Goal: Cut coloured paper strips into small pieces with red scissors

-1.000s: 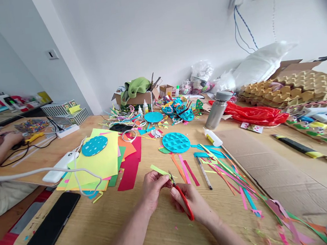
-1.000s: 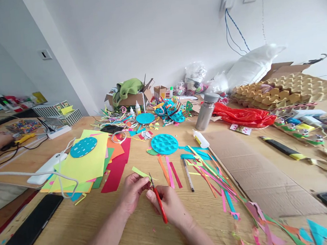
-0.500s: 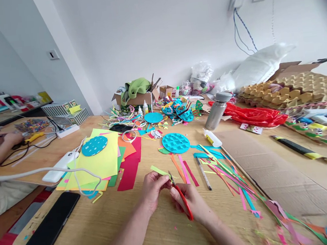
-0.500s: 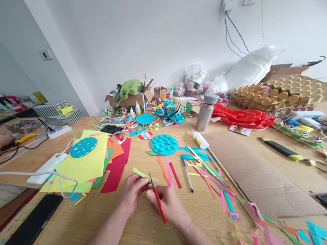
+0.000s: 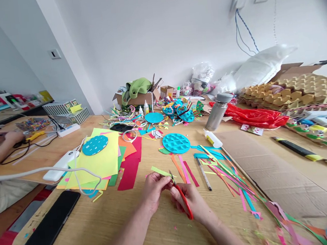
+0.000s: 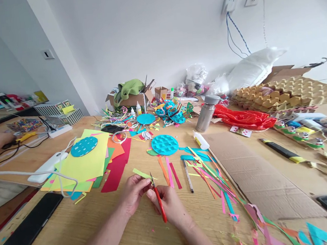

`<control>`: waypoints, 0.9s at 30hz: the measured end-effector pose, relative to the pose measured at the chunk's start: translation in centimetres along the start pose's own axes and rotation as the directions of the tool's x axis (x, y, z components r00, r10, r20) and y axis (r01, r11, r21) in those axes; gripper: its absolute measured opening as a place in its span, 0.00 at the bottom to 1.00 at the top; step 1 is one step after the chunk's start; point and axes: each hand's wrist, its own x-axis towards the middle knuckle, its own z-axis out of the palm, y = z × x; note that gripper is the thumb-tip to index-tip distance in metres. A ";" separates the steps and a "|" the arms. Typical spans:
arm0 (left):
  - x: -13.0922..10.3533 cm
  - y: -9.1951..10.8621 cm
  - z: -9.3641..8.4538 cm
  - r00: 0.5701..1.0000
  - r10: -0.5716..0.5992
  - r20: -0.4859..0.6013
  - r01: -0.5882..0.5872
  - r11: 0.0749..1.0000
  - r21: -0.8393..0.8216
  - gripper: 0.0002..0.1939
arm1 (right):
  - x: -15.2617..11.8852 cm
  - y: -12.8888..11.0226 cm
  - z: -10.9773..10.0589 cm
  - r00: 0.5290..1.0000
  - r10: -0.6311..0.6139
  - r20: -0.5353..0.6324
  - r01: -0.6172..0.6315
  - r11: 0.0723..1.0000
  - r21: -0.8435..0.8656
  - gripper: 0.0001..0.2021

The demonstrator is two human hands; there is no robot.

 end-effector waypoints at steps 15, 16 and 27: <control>0.1 -0.1 -0.2 1.000 -0.003 0.023 0.003 1.000 0.004 0.09 | 0.1 0.3 -0.1 1.000 -0.003 0.004 0.003 1.000 -0.019 0.28; 0.1 -0.1 -0.2 1.000 -0.003 0.025 0.003 1.000 0.004 0.08 | 0.1 0.3 -0.1 1.000 -0.002 0.001 0.002 1.000 -0.020 0.28; 0.1 0.0 -0.3 1.000 -0.003 0.025 0.003 1.000 0.007 0.07 | 0.1 0.1 -0.1 1.000 0.007 0.001 -0.007 1.000 -0.028 0.27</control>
